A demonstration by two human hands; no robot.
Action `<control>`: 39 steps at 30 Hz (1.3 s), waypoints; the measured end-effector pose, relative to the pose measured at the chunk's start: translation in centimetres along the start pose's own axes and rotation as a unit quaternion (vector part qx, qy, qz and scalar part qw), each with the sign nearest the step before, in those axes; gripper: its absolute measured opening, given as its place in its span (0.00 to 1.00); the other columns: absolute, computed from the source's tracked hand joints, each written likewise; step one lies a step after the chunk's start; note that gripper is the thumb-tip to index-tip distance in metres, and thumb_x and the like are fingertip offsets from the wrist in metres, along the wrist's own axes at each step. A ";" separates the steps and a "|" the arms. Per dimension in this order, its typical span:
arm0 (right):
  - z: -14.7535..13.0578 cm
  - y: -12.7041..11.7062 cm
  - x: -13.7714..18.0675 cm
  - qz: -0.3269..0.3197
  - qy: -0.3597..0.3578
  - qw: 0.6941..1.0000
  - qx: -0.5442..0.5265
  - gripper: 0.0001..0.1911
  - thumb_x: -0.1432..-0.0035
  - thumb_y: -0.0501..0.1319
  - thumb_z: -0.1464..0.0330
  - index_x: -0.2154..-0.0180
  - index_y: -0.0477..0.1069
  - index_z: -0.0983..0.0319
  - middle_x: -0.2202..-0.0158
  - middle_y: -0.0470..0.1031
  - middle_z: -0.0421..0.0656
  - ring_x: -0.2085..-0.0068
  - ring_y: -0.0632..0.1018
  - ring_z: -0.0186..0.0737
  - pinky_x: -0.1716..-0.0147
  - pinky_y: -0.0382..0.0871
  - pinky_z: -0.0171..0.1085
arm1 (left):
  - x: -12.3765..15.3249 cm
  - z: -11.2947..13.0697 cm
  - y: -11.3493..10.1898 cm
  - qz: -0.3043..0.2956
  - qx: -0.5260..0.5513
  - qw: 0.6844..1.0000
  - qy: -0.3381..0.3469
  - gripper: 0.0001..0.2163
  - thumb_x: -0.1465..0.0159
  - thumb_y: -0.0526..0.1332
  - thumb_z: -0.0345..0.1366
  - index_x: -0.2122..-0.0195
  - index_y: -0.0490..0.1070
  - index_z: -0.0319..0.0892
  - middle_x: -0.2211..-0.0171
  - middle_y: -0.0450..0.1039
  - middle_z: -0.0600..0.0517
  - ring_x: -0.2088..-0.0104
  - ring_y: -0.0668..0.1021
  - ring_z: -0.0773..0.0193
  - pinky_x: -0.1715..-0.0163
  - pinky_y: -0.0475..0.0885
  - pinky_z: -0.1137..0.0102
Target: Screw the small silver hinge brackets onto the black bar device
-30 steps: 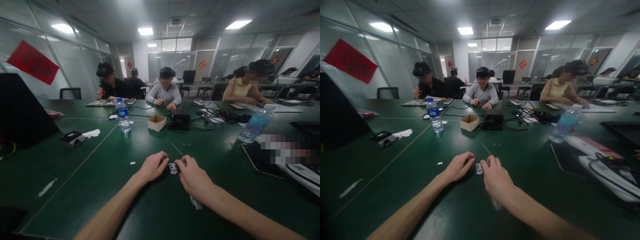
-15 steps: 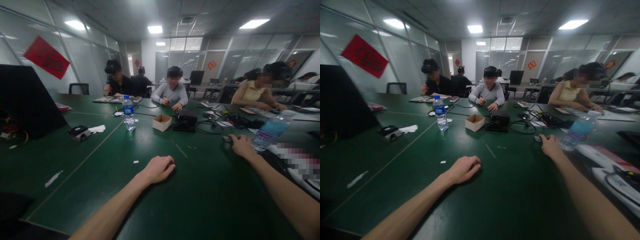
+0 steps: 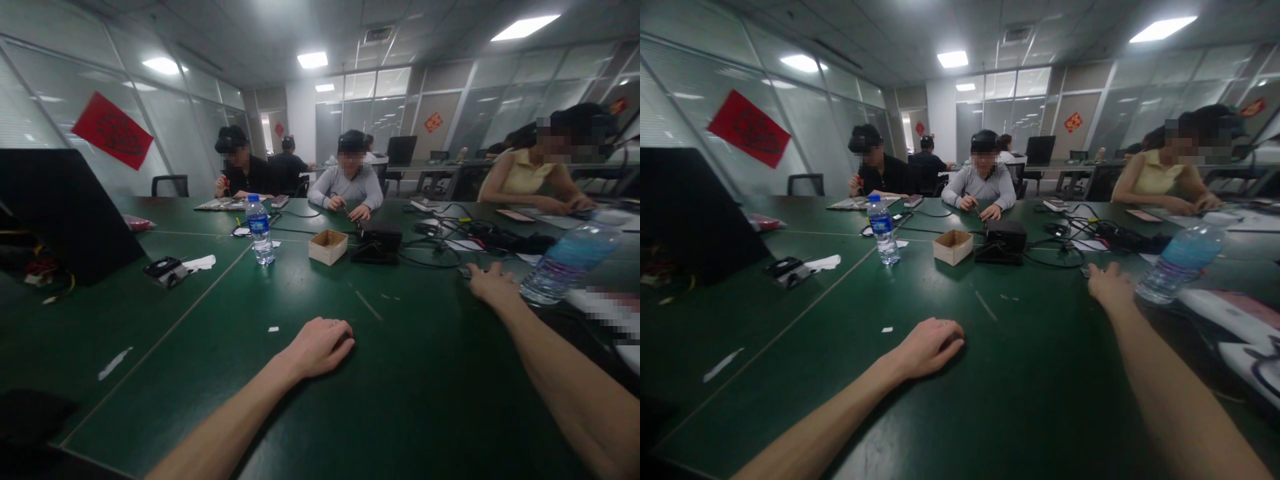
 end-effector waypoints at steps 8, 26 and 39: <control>0.0 0.4 0.2 -0.009 0.031 0.999 0.018 0.21 0.33 0.43 0.66 0.44 0.64 0.59 0.45 0.57 0.63 0.47 0.68 0.66 0.58 0.62 0.53 | -0.1 -0.2 0.4 -0.001 -0.009 1.000 0.006 0.07 0.31 0.53 0.36 0.59 0.69 0.42 0.65 0.74 0.51 0.65 0.76 0.61 0.63 0.68 0.68; 0.1 0.2 1.1 -0.001 0.021 1.000 0.019 0.24 0.33 0.41 0.66 0.38 0.54 0.57 0.45 0.56 0.62 0.46 0.67 0.65 0.54 0.61 0.54 | -0.2 -0.2 0.4 -0.004 -0.016 1.000 0.005 0.07 0.31 0.53 0.36 0.59 0.69 0.42 0.64 0.74 0.51 0.64 0.76 0.61 0.62 0.68 0.68; 0.2 0.3 2.4 0.021 0.004 0.999 0.033 0.24 0.36 0.45 0.68 0.40 0.59 0.55 0.45 0.58 0.58 0.49 0.69 0.60 0.55 0.64 0.49 | -0.2 -0.4 0.7 0.002 -0.013 1.000 0.007 0.07 0.31 0.53 0.37 0.60 0.68 0.43 0.64 0.74 0.51 0.64 0.76 0.61 0.62 0.68 0.68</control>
Point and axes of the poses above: each hand's wrist, its own x-axis away from the middle knuckle, its own y-axis out of the palm, z = x × y, the point moved 1 cm from there along -x, towards the middle knuckle
